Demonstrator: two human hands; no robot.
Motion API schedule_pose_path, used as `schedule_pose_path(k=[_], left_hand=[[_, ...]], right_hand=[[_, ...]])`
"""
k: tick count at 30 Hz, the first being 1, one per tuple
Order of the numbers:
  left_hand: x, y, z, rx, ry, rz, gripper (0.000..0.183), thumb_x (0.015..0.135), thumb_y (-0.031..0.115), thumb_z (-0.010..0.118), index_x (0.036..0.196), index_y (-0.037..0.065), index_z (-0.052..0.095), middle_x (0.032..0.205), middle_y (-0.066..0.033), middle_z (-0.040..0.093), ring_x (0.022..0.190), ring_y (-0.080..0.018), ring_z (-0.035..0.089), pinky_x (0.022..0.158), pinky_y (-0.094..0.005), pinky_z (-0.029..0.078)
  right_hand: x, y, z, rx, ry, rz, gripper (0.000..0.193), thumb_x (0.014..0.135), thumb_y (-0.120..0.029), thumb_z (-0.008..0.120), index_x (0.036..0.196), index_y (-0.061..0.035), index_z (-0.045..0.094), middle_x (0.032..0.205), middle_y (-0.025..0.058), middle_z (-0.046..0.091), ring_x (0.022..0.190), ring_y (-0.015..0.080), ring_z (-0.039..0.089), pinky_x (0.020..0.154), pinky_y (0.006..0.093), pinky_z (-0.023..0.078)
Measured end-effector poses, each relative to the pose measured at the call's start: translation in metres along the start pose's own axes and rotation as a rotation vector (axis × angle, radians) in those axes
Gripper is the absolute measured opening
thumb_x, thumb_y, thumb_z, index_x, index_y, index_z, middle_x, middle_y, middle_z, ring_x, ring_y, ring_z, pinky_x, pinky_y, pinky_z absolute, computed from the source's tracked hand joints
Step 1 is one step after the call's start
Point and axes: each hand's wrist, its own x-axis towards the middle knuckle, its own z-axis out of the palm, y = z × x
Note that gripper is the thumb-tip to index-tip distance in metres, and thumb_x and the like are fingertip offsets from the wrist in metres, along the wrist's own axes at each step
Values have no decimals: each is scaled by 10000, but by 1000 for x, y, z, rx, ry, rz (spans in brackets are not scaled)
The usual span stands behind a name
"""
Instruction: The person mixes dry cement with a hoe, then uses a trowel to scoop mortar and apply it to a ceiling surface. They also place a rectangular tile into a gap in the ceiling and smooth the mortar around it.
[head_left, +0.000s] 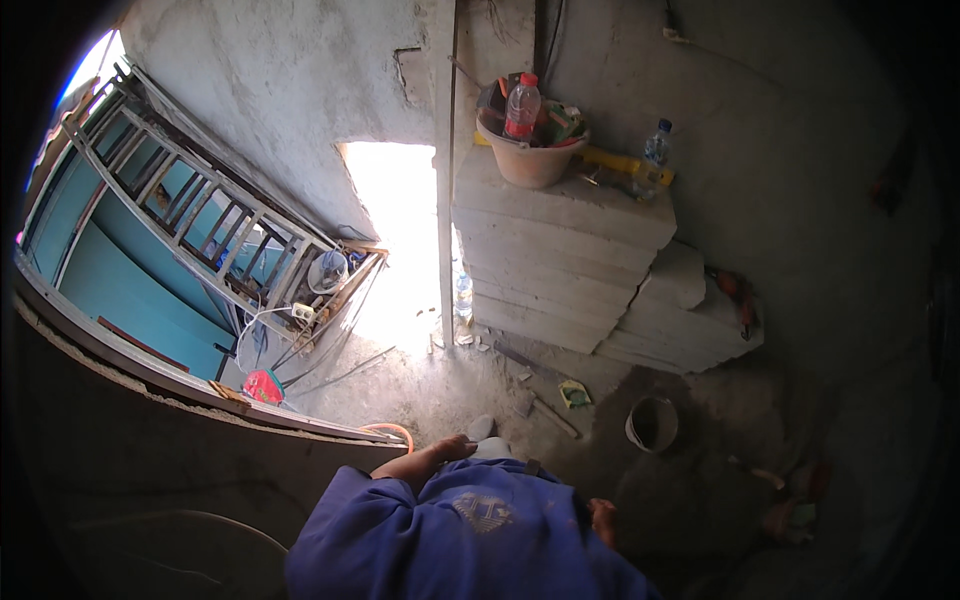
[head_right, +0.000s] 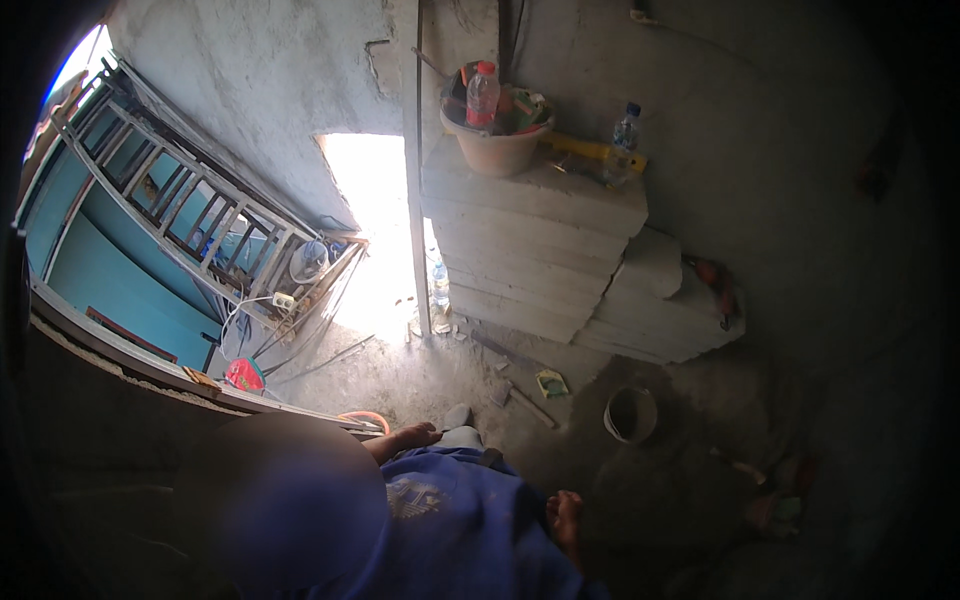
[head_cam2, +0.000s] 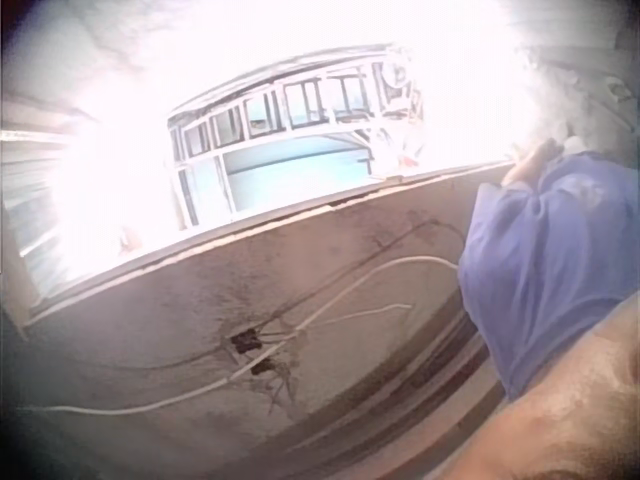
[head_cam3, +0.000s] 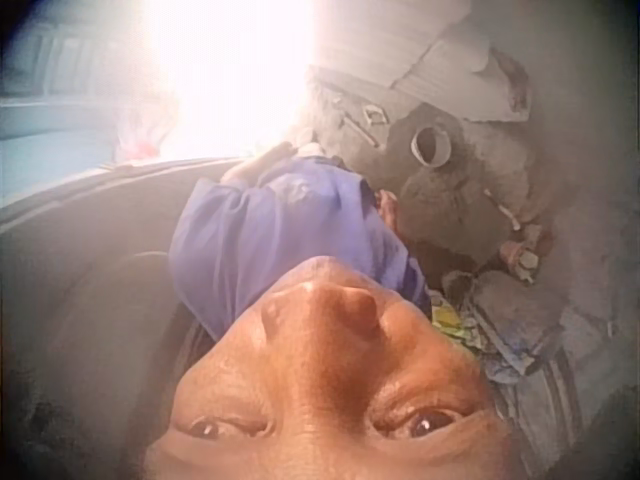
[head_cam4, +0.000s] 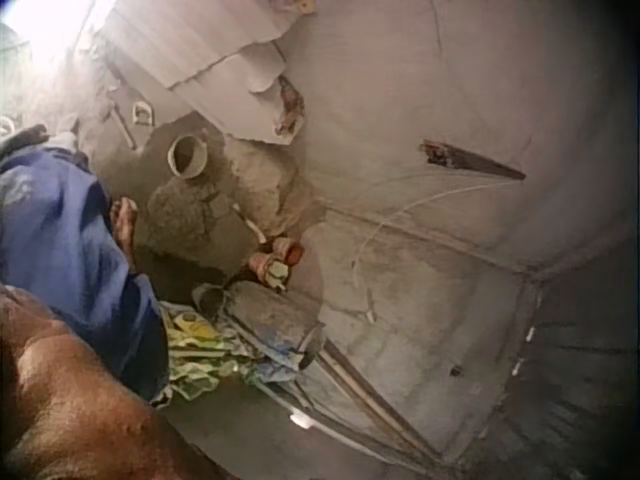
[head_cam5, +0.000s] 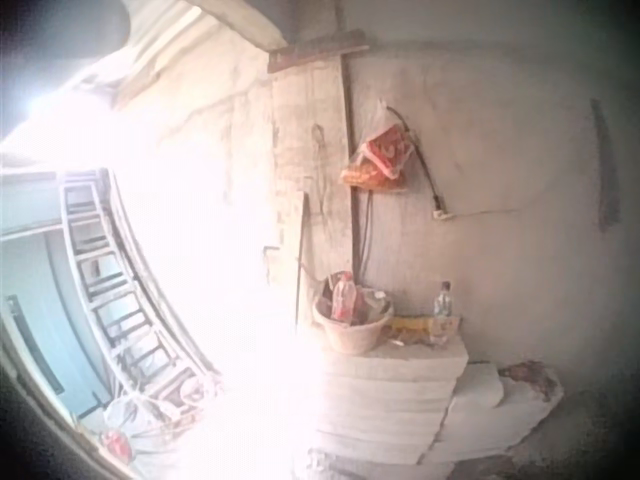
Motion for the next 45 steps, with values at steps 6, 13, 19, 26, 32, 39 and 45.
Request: schedule_pose_path(k=[6,13,19,26,32,39,45], left_hand=[[-16,52,-5,24,-37,-6,746,892,596,606,1339,0,576,1237,-244,659,1217,-350,605,1046,-398,455],[9,31,-8,113,-20,149,742,892,597,609,1351,15,574,1257,-225,656,1226,-342,601,1046,-397,457],[-16,33,-11,35,-55,14,745,880,603,624,1350,27,578,1284,-231,639,1241,-337,592,1054,-401,452],[-15,49,-15,53,-67,15,762,878,616,619,1372,39,564,1315,-234,619,1278,-347,562,1085,-403,426],[-27,34,-13,32,-46,-17,774,876,618,619,1389,43,553,1339,-235,603,1297,-348,545,1097,-404,413],[-36,58,-18,-26,-79,-27,764,879,607,616,1386,38,554,1329,-231,612,1286,-333,557,1092,-396,418],[-31,51,-16,28,-62,-20,753,882,597,629,1383,39,554,1295,-232,633,1269,-334,570,1076,-396,431]], right_hand=[[-6,12,-36,-1,24,51,164,971,-206,522,1102,-107,515,817,70,575,704,195,597,598,354,535],[74,109,-75,-955,-73,-874,275,899,-268,534,742,-44,564,763,193,605,731,344,590,731,481,478],[61,90,-39,-756,11,-554,211,887,-235,595,806,-40,612,800,146,646,736,287,610,730,427,495],[35,44,-25,-429,54,-364,159,925,-206,595,941,-51,624,791,63,631,721,177,613,618,348,498],[7,21,-4,-21,-2,39,148,953,-187,548,1064,-91,533,838,48,581,662,137,572,530,280,487],[41,51,-19,18,51,-21,112,929,-136,579,1028,-89,557,780,54,602,605,149,580,485,296,476],[26,45,-11,-119,52,-47,74,926,-121,579,989,-84,565,776,61,615,592,148,577,477,297,482]])
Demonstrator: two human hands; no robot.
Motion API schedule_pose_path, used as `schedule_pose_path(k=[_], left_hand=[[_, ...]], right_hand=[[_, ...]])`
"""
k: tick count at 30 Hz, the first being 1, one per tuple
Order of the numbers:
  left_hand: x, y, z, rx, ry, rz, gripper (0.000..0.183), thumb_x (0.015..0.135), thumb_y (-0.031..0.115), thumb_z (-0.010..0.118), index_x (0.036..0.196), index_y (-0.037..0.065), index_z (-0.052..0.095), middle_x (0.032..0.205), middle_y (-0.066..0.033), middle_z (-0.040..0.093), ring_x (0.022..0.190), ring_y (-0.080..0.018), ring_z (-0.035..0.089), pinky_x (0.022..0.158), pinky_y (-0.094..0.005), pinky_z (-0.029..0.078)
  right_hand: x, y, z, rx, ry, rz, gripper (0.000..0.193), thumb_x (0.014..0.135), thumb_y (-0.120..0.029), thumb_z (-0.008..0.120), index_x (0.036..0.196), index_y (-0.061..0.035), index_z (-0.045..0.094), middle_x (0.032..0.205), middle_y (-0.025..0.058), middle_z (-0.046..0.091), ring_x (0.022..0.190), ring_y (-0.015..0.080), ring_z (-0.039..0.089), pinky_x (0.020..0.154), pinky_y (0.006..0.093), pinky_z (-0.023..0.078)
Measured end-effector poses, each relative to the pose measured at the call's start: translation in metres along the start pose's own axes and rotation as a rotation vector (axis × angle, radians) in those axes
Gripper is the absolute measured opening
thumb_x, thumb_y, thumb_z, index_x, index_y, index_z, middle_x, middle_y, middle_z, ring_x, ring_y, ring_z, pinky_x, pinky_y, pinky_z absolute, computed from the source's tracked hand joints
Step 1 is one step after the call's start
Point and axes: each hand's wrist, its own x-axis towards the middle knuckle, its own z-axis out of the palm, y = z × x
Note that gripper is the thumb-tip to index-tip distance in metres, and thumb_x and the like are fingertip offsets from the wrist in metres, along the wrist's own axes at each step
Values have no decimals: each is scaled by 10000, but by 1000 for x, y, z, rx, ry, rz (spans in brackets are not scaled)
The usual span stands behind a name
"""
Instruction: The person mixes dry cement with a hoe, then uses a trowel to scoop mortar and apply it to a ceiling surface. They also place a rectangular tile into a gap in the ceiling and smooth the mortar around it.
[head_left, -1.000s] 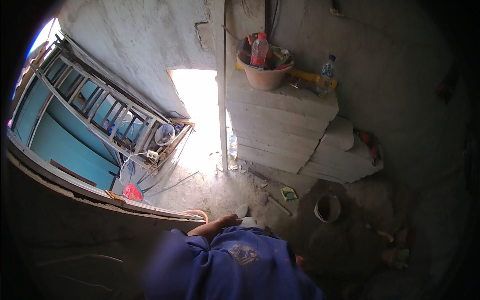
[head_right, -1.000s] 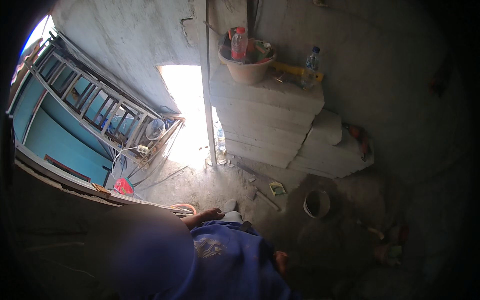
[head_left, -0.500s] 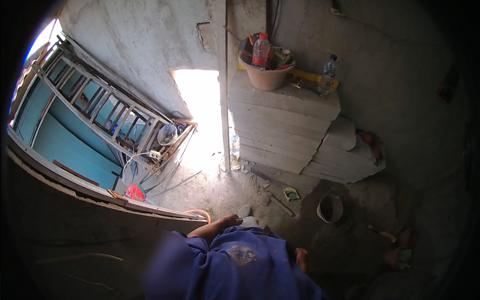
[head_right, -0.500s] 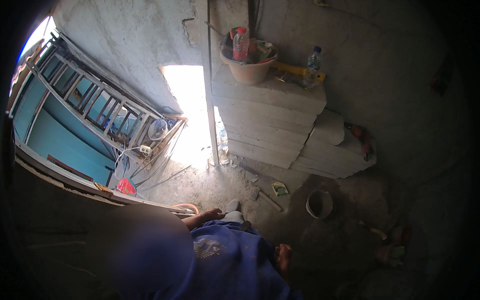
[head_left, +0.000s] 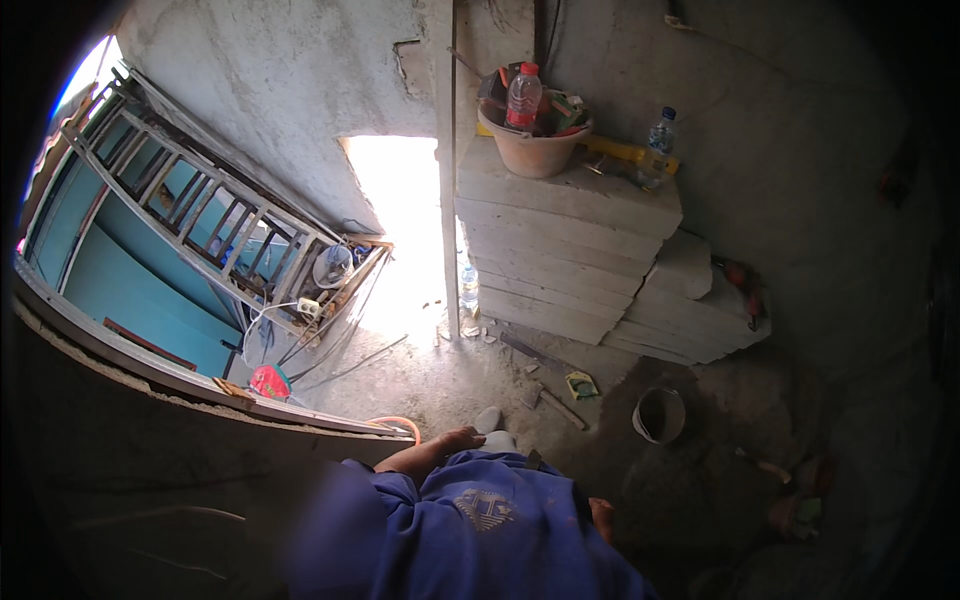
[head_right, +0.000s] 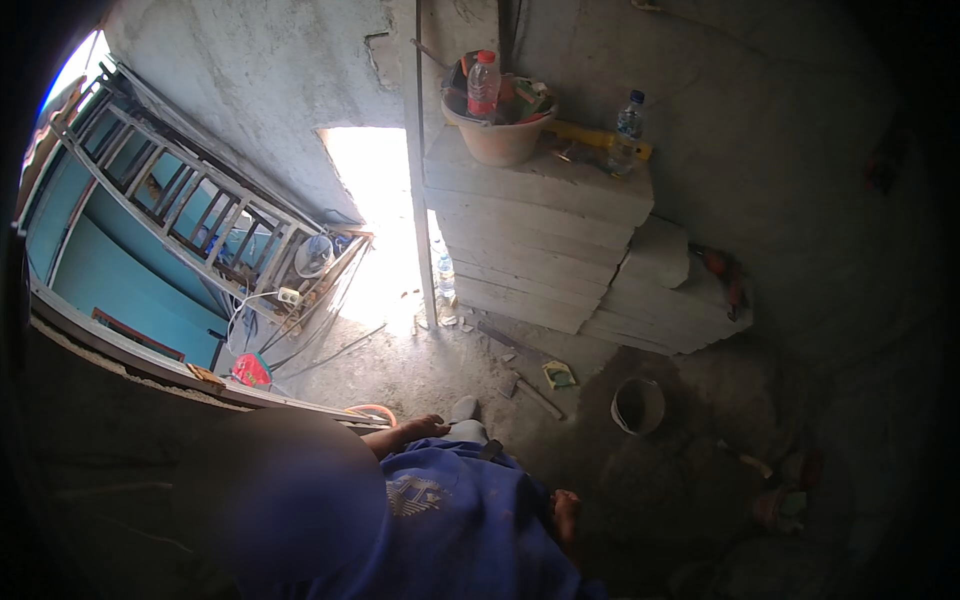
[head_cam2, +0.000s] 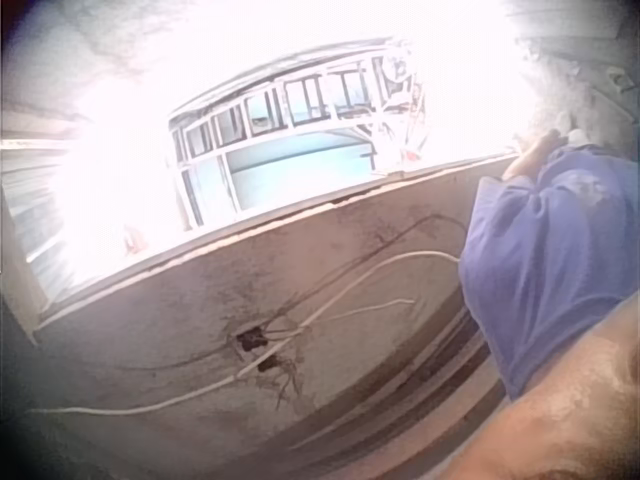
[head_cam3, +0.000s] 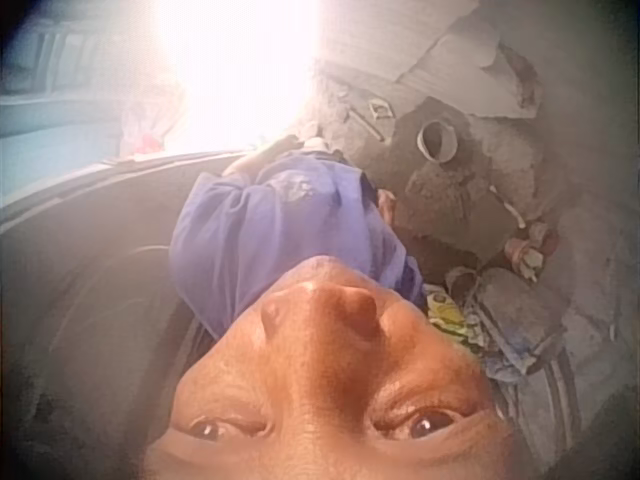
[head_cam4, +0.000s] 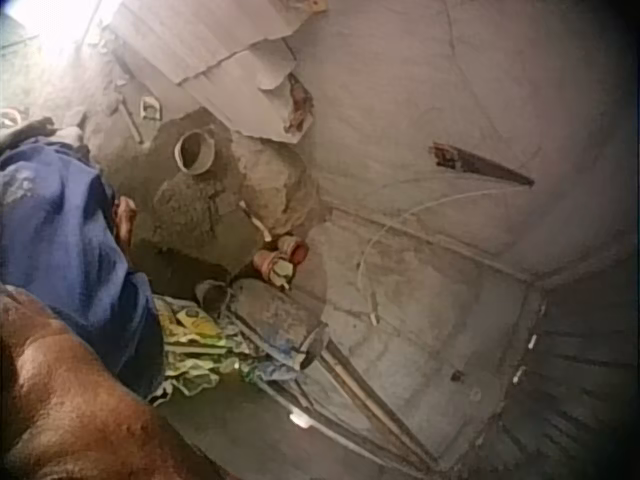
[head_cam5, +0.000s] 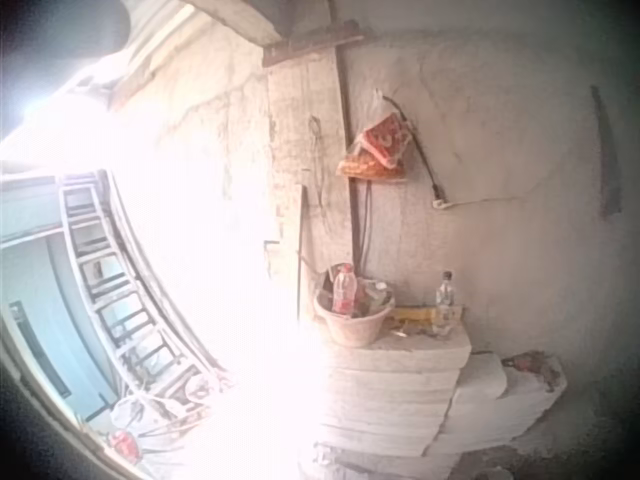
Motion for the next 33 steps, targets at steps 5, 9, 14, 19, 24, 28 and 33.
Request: schedule_pose_path(k=[5,9,14,19,24,28,33], left_hand=[[3,-3,0,-4,-3,-3,746,890,594,627,1368,25,559,1258,-230,654,1237,-339,592,1060,-391,444],[3,-7,1,-40,-30,14,744,901,578,622,1370,4,548,1264,-238,647,1239,-344,589,1059,-390,445],[1,-6,2,-2,-12,43,742,906,568,622,1375,-1,541,1297,-244,626,1250,-344,580,1063,-389,441],[1,-11,3,-28,-23,21,739,900,575,625,1376,15,548,1304,-238,624,1259,-344,574,1068,-390,436],[5,-19,-4,-26,40,7,733,888,570,644,1377,32,555,1316,-227,623,1266,-340,570,1068,-384,436],[-13,3,-14,-152,73,-20,730,883,568,650,1368,30,564,1306,-221,631,1257,-334,580,1060,-380,444],[5,-59,-31,-279,113,-53,691,885,567,638,1294,10,629,1262,-227,655,1222,-333,605,1022,-389,471]], right_hand=[[-9,-9,-3,17,-10,-5,100,940,-136,566,1028,-94,546,773,66,605,597,155,571,507,297,503],[-20,-19,-3,25,-15,12,107,951,-143,554,1049,-103,536,789,65,599,618,151,568,525,290,513],[-26,-26,-2,11,-7,35,103,955,-151,546,1047,-105,542,802,64,603,625,147,568,528,286,515],[-22,-24,0,-95,-36,-11,89,951,-154,545,1017,-97,560,743,49,596,566,141,554,482,271,490],[14,-2,2,-117,-163,-154,101,927,-133,563,876,-65,617,725,59,621,538,141,571,428,280,450],[19,-11,3,-154,-129,-135,95,901,-122,573,864,-54,629,725,63,630,553,148,585,457,292,468],[30,-44,50,-176,-136,-76,92,868,-108,585,850,-41,645,724,68,642,571,155,602,493,307,491]])
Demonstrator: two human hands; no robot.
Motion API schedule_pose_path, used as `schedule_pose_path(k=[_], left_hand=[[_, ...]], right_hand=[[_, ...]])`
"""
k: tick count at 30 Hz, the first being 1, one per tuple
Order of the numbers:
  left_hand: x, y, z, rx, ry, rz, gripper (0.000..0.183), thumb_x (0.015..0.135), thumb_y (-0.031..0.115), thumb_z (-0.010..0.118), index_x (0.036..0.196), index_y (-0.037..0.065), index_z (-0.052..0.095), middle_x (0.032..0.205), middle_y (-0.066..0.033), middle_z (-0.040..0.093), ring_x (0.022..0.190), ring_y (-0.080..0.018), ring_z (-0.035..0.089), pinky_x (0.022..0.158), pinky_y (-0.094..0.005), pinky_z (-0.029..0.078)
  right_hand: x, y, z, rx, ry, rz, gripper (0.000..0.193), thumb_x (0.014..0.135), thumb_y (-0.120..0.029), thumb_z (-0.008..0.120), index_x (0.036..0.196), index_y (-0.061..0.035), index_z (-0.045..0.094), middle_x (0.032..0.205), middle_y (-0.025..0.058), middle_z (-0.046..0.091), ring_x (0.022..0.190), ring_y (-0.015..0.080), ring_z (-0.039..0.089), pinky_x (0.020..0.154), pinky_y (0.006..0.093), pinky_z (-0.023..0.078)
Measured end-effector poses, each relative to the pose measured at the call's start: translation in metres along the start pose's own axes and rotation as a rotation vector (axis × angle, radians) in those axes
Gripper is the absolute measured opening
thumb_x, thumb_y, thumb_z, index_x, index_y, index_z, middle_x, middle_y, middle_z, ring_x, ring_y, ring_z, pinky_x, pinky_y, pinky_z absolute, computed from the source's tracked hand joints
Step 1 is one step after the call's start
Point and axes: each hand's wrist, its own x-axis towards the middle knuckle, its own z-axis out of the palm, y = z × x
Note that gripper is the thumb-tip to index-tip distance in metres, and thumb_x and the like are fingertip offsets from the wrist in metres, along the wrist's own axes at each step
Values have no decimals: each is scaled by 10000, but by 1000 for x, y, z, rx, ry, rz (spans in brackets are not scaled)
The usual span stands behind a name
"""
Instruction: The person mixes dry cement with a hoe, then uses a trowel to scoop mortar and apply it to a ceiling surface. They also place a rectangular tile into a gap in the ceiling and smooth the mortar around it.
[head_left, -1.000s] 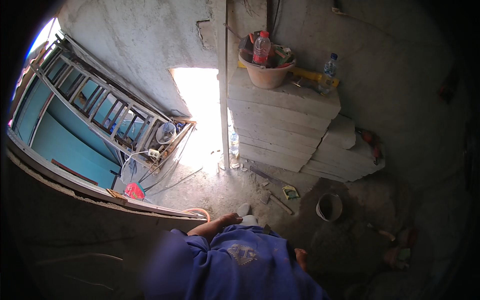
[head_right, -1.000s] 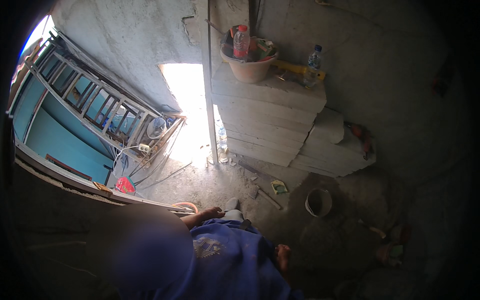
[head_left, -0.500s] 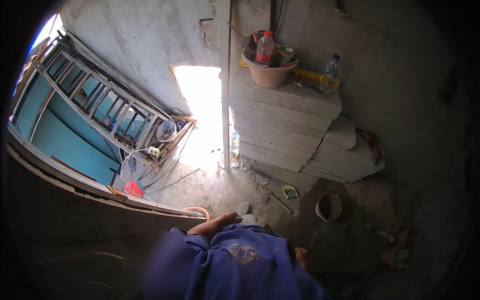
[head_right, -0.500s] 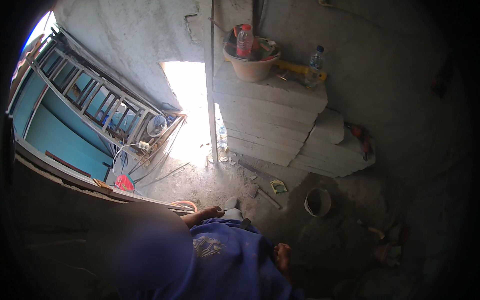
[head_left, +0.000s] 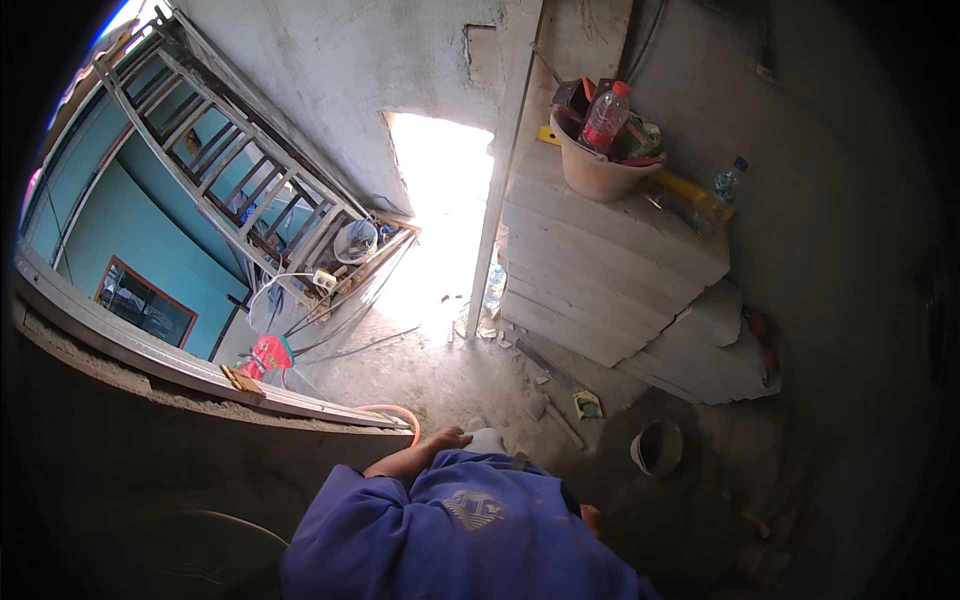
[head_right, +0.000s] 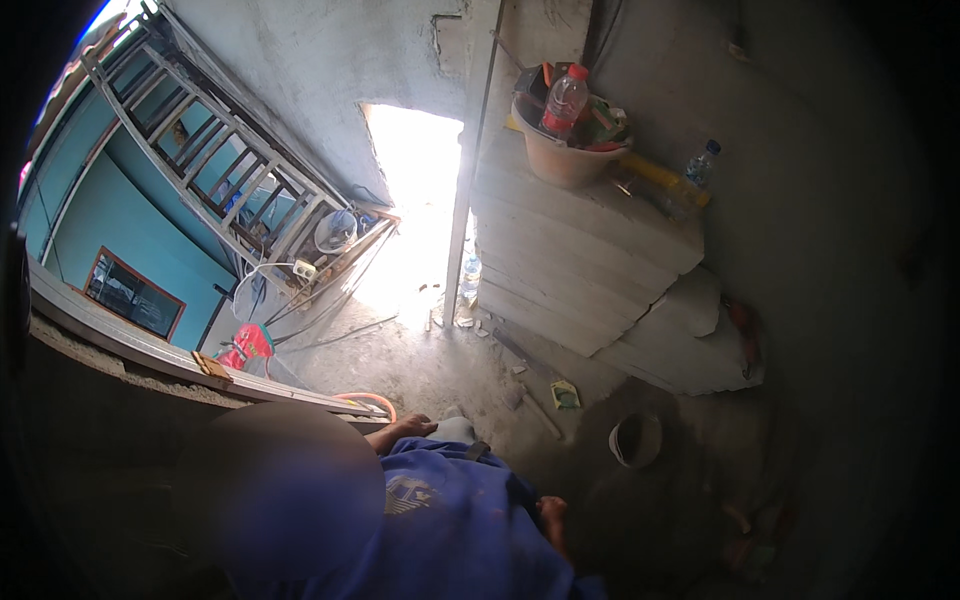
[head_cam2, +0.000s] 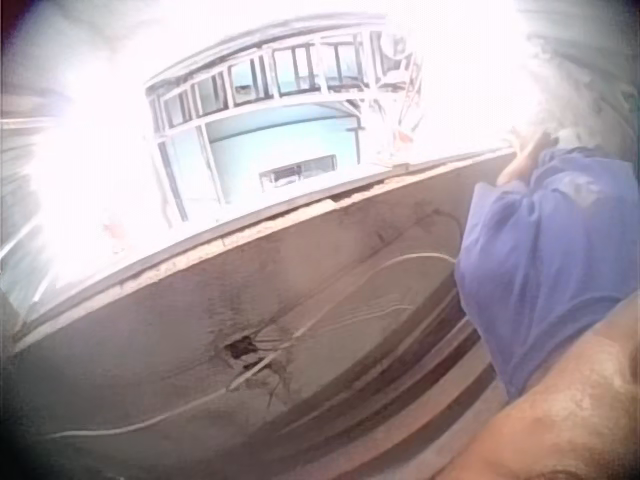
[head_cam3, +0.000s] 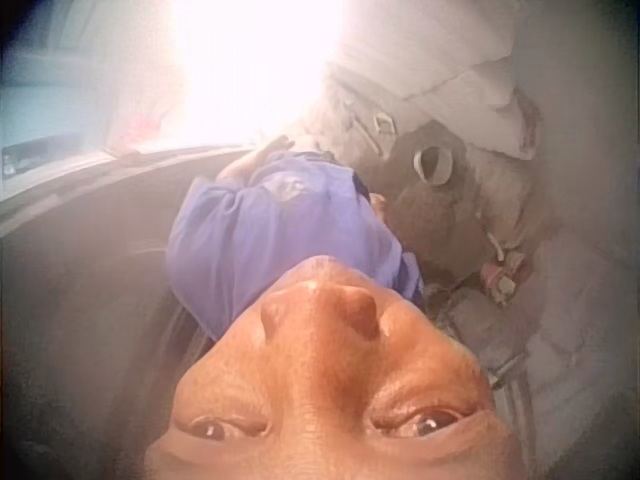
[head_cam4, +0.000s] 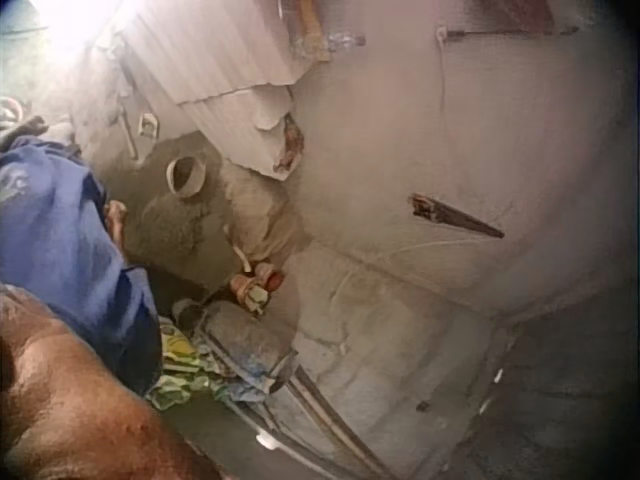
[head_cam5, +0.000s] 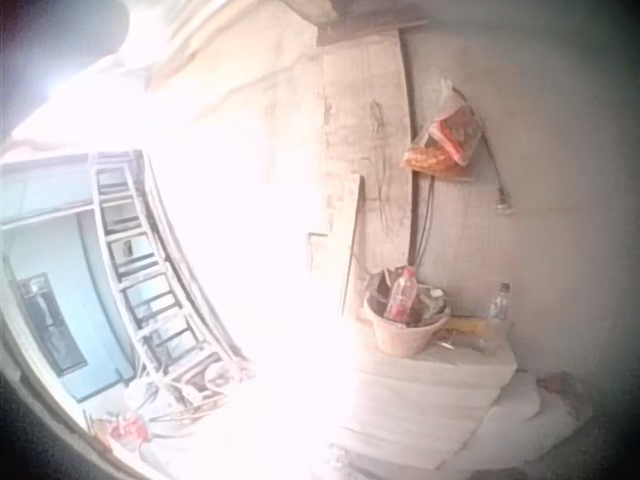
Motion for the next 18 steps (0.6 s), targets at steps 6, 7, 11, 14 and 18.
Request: schedule_pose_path(k=[6,7,11,14,18], left_hand=[[9,-67,-43,-9,93,-5,684,900,556,599,1302,3,624,1257,-247,649,1220,-340,604,1022,-392,466],[14,-64,-60,0,142,23,683,902,553,597,1306,3,620,1265,-249,644,1224,-341,602,1026,-391,463],[-20,-30,-95,-414,144,-158,606,940,507,600,1311,27,614,1188,-185,677,1059,-282,672,834,-404,551],[-19,-12,-118,-589,237,-166,591,959,495,590,1374,74,564,1180,-157,667,991,-265,679,726,-392,560],[33,-38,-128,-802,293,-91,639,958,496,604,1386,26,536,1259,-184,642,994,-300,681,751,-415,566]], right_hand=[[43,-72,85,-119,-68,-64,94,828,-91,599,834,-24,664,724,74,656,592,164,622,537,325,519],[71,-87,93,-289,-139,-144,115,820,-122,610,827,-30,679,712,54,658,593,140,608,548,313,505],[96,-156,139,-549,-147,-157,155,813,-167,672,771,-23,708,690,19,671,609,98,582,590,278,473],[107,-213,185,-492,-169,-194,167,838,-172,684,825,-8,714,701,29,679,608,108,592,602,278,487],[147,-281,246,-644,-294,-291,186,872,-197,670,893,-16,708,739,51,685,617,123,609,614,293,514]])
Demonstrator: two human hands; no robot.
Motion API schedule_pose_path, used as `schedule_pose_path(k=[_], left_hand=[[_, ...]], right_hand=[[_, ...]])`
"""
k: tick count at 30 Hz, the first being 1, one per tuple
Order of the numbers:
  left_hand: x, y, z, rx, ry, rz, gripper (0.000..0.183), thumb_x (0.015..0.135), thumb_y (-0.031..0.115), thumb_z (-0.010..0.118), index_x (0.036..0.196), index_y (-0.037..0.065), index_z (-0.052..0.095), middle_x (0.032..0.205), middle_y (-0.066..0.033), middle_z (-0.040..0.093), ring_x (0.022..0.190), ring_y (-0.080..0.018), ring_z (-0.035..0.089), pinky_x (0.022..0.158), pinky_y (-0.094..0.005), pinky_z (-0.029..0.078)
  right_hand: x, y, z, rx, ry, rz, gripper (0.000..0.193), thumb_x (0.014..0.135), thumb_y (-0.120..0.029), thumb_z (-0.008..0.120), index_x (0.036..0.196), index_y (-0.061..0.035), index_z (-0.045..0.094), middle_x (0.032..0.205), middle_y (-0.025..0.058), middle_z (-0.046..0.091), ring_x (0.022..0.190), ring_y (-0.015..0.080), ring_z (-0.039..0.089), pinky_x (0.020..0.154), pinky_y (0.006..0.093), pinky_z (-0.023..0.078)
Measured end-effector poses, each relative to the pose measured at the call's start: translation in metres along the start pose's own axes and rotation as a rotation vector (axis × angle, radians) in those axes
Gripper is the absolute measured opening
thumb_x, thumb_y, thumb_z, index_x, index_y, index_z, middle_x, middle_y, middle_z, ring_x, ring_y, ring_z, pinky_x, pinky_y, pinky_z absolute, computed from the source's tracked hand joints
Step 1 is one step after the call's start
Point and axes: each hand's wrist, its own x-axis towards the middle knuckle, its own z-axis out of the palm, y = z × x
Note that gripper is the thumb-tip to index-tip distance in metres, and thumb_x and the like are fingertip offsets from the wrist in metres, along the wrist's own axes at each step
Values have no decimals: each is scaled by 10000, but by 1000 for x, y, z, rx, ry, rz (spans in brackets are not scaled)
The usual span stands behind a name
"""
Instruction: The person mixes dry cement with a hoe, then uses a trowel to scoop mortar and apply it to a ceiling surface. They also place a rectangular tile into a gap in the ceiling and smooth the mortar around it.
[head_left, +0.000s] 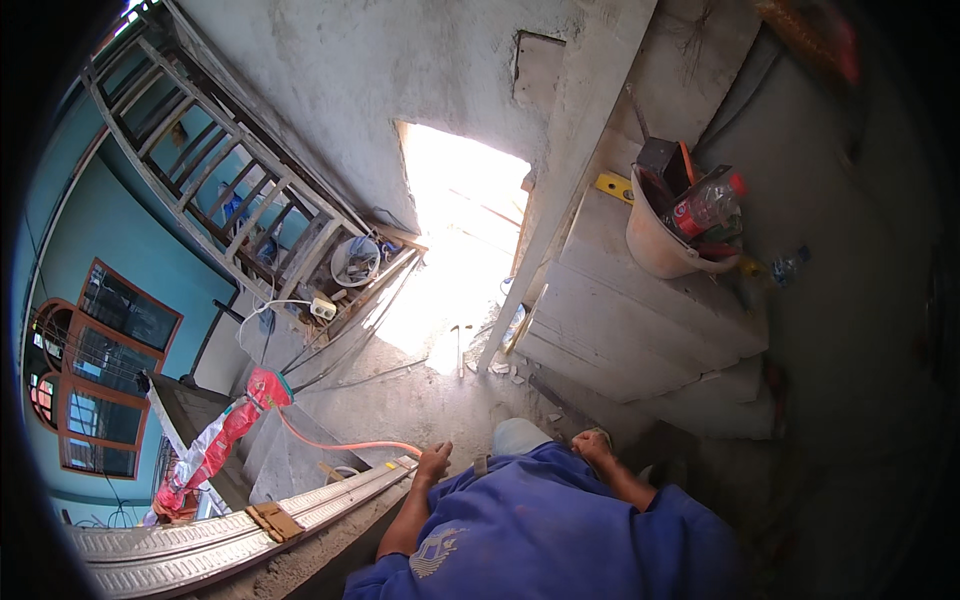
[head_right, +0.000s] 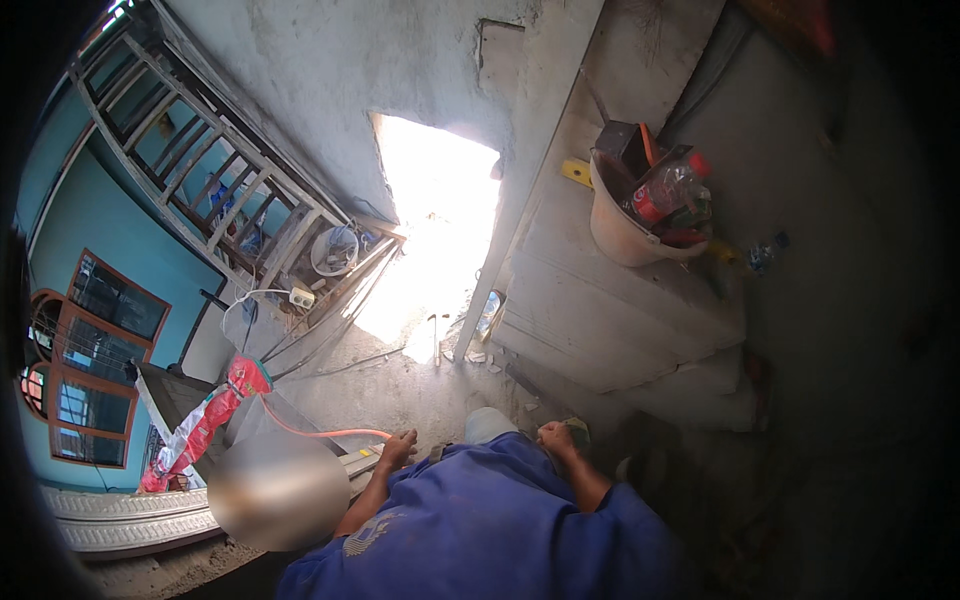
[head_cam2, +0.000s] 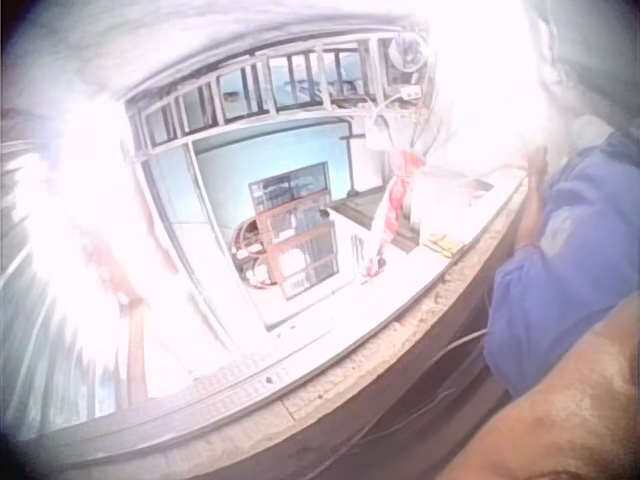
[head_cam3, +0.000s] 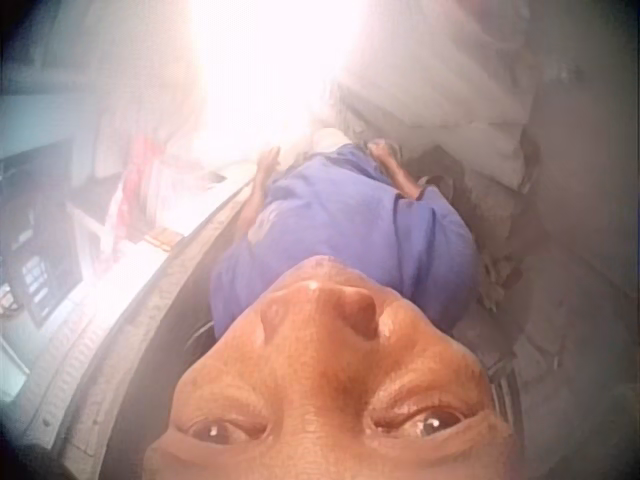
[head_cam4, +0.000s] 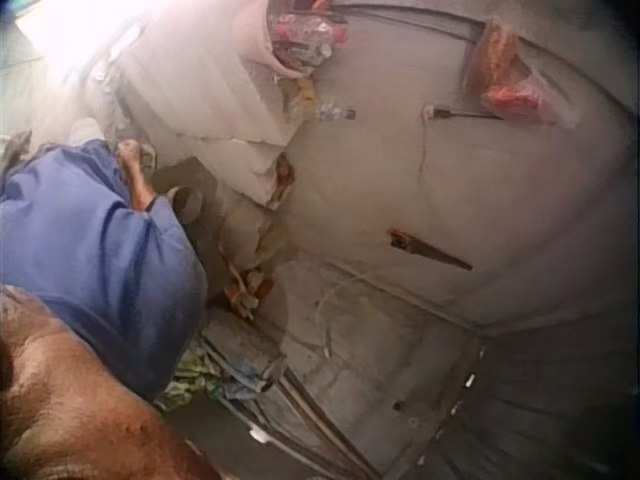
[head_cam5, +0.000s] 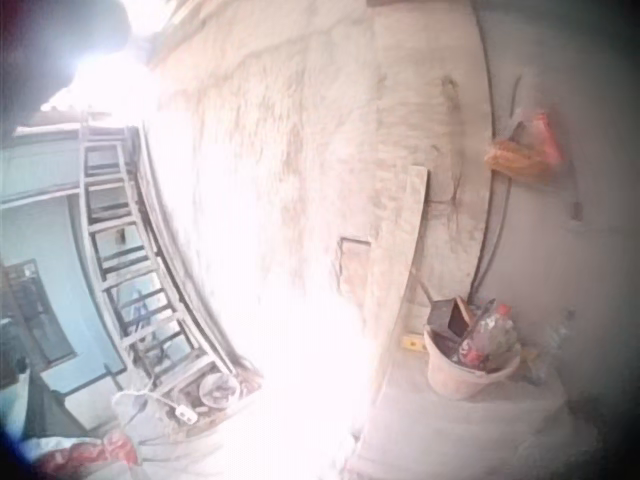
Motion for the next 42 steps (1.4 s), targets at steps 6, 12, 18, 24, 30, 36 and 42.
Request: schedule_pose_path(k=[6,12,18,24,30,36,42], left_hand=[[81,30,-39,-71,129,100,612,960,474,618,1348,4,558,1228,-189,659,984,-287,689,736,-385,569],[106,176,-78,-37,298,179,493,982,376,616,1304,3,587,1135,-86,671,890,-162,642,691,-324,543],[147,358,-128,-93,271,559,463,997,278,608,1312,-59,566,1201,-156,651,1118,-205,609,925,-325,498],[220,603,-203,279,324,1005,489,1003,215,605,1424,1,479,1427,-211,521,1309,-323,523,1088,-429,412],[254,840,-282,363,768,1567,581,1023,324,557,1485,22,377,1532,-224,365,1431,-388,356,1140,-544,355],[299,979,-332,325,1122,1767,771,1015,545,416,1523,-16,266,1551,-316,245,1458,-464,255,1147,-609,321],[352,1002,-328,303,1182,1653,949,953,707,119,1532,-36,234,1546,-366,207,1463,-526,180,1136,-707,199]], right_hand=[[88,-169,28,13,-153,-88,202,892,-154,622,956,22,697,764,77,694,604,135,630,564,306,522],[127,-344,44,115,-279,-330,267,961,-204,624,1080,33,661,858,64,688,675,114,617,596,261,531],[149,-452,63,372,-191,-444,312,962,-221,615,1101,54,667,900,86,716,780,135,681,675,272,549],[186,-569,46,621,311,-674,238,983,-131,632,1150,38,644,973,98,717,822,131,682,742,279,569],[242,-674,34,539,1013,-813,383,928,-60,682,1297,-33,586,1211,106,629,1039,168,626,907,316,509],[261,-742,17,359,1366,-734,612,932,-76,664,1484,-77,400,1393,140,443,1226,244,514,955,376,490],[273,-783,15,240,1538,-653,708,918,-110,692,1528,-58,337,1430,160,433,1240,271,495,977,393,473]])
